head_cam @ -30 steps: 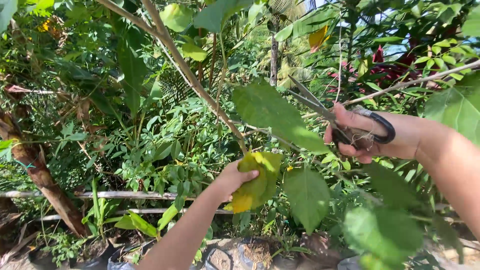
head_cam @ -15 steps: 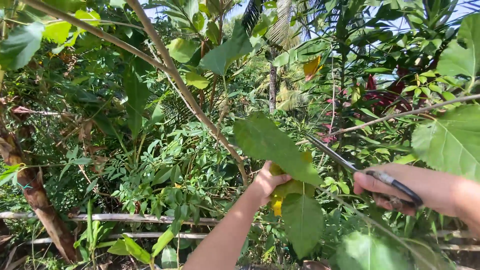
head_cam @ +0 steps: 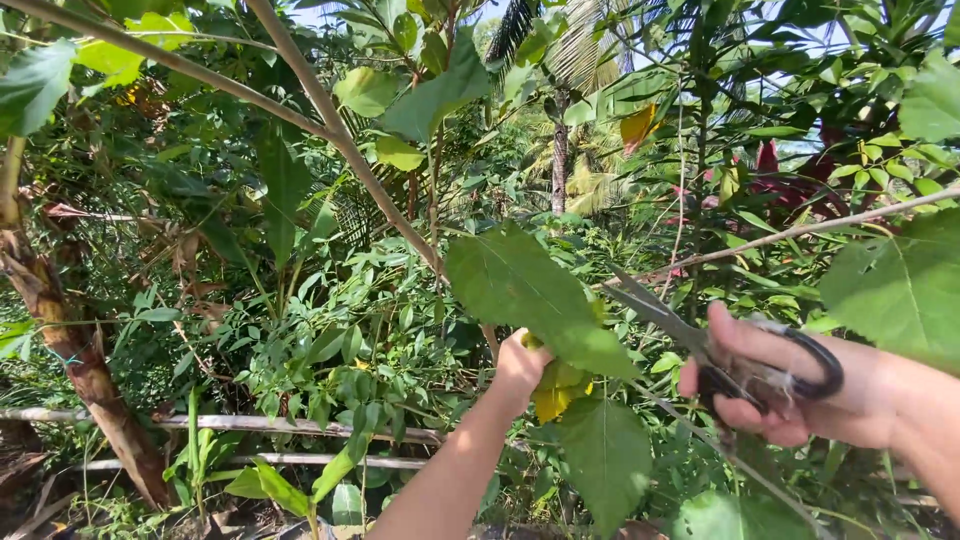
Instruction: Pruning leaves and small branches from various garden plants using scissors.
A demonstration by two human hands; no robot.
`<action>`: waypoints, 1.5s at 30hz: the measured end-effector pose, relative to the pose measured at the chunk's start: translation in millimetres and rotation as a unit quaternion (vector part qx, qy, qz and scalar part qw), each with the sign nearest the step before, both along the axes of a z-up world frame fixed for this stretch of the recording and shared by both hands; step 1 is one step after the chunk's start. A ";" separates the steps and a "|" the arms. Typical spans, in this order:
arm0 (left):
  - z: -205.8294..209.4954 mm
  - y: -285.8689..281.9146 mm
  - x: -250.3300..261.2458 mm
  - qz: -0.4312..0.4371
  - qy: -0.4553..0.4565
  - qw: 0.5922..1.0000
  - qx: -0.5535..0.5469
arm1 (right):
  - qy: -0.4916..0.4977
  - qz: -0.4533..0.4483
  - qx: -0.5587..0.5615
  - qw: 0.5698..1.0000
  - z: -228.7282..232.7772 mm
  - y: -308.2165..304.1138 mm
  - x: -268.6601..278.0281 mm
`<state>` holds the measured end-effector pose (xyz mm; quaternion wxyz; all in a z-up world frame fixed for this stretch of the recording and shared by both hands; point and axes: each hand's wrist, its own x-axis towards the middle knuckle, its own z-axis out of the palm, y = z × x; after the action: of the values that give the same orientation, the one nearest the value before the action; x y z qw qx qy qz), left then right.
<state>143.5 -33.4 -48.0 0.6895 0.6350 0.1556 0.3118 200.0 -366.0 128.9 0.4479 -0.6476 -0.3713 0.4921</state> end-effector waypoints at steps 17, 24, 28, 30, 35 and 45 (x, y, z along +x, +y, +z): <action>-19.9 12.3 8.5 0.103 0.005 0.993 -0.049 | 0.159 -0.011 -0.069 0.985 -26.7 108.1 5.5; -23.4 8.8 24.0 0.031 -0.029 0.998 -0.053 | 0.314 0.076 -0.086 0.943 -62.7 135.4 57.4; -10.6 -4.3 7.8 0.025 -0.028 0.997 -0.074 | 0.288 0.042 -0.066 0.954 -76.8 136.0 78.2; -6.5 -5.8 4.0 0.028 -0.020 0.995 -0.091 | 0.253 0.027 -0.041 0.966 -88.4 137.5 102.0; -10.3 0.1 8.1 0.028 -0.003 0.997 -0.072 | 0.239 0.039 -0.062 0.968 -66.6 130.6 59.3; 11.0 -7.0 -19.9 0.046 0.074 0.986 -0.143 | 0.152 -0.003 -0.059 0.987 -29.4 96.4 33.7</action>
<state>123.6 -40.5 -37.0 0.7442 0.5437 0.2786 0.2701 233.6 -269.6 99.6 0.4614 -0.5918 -0.2670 0.6046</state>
